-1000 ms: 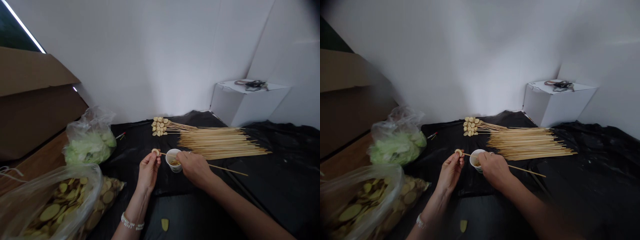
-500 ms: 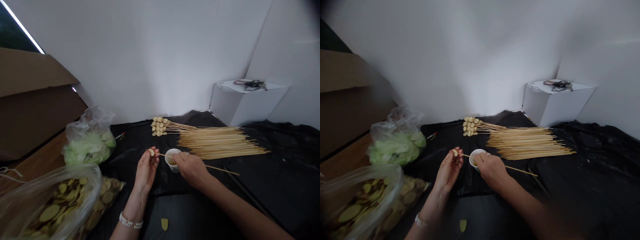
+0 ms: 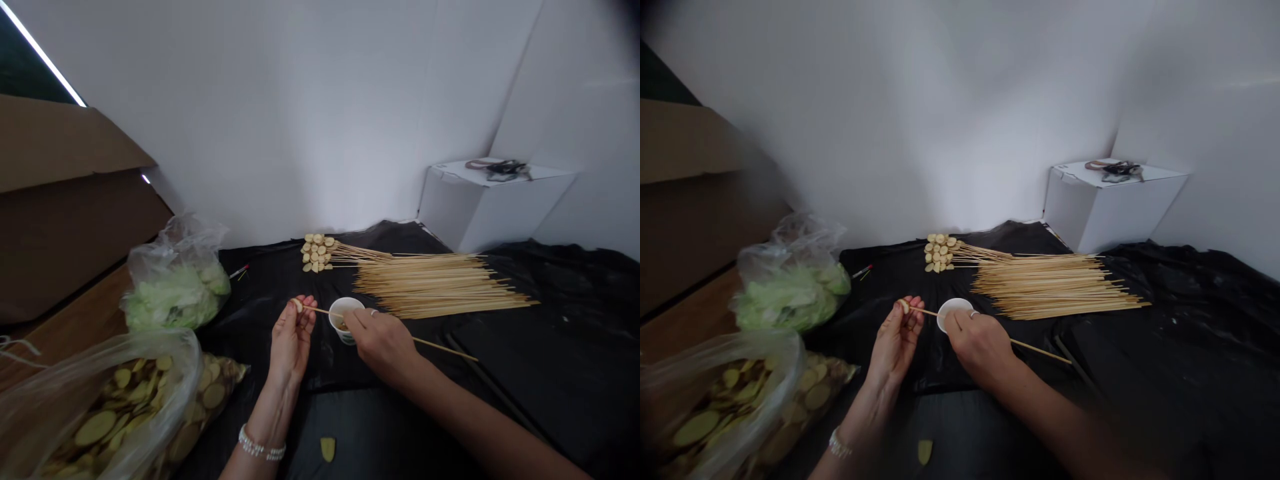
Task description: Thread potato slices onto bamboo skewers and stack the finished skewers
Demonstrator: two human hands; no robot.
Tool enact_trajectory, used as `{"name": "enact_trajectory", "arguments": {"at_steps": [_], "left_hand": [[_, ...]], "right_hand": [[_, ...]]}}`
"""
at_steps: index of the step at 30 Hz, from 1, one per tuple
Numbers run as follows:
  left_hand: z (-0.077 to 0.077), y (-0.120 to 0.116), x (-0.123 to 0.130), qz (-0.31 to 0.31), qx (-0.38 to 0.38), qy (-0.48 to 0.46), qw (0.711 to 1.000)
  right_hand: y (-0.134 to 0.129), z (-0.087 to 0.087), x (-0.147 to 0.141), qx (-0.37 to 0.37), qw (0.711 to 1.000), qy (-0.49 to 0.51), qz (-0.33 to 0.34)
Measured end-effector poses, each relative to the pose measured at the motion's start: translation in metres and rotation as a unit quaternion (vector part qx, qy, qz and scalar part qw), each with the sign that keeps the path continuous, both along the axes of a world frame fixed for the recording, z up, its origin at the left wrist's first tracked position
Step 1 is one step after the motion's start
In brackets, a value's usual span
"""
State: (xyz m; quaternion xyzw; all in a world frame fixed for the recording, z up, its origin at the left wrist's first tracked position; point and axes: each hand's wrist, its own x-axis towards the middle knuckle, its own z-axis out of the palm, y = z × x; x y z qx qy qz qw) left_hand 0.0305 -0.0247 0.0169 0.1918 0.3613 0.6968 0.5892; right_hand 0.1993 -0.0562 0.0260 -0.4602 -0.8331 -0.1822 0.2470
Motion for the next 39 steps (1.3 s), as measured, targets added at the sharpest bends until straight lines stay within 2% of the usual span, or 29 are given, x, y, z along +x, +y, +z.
{"name": "enact_trajectory", "arguments": {"at_steps": [3, 6, 9, 16, 23, 31, 33, 35, 39], "left_hand": [[-0.002, -0.003, 0.005, -0.023, 0.009, 0.009, 1.0], [-0.003, -0.008, 0.01, -0.071, 0.021, 0.04, 0.996], [-0.003, -0.01, 0.013, -0.068, 0.031, 0.055, 0.996], [-0.003, -0.009, 0.011, -0.071, 0.034, 0.061, 0.995], [0.001, -0.018, 0.02, -0.085, 0.051, 0.082, 0.992], [0.003, -0.019, 0.022, -0.085, 0.063, 0.143, 0.984], [0.0, -0.019, 0.019, -0.076, 0.071, 0.184, 0.977], [-0.002, -0.018, 0.016, -0.052, 0.078, 0.263, 0.96], [-0.004, -0.015, 0.014, -0.004, 0.113, 0.419, 0.901]], "right_hand": [[0.0, 0.001, 0.0, -0.028, 1.0, 0.001, 0.007], [0.0, 0.001, 0.0, -0.08, 0.997, 0.013, 0.015], [0.002, -0.001, 0.0, -0.104, 0.994, 0.021, 0.009], [0.003, -0.005, -0.004, -0.06, 0.998, 0.017, 0.001], [-0.003, -0.001, -0.006, -0.112, 0.993, 0.046, -0.011], [0.004, -0.005, -0.003, -0.046, 0.997, 0.061, -0.003], [0.009, -0.003, 0.004, -0.044, 0.995, 0.083, -0.03], [0.015, 0.0, 0.012, -0.073, 0.986, 0.126, -0.074], [0.026, 0.002, 0.022, -0.166, 0.963, 0.189, -0.096]]}}
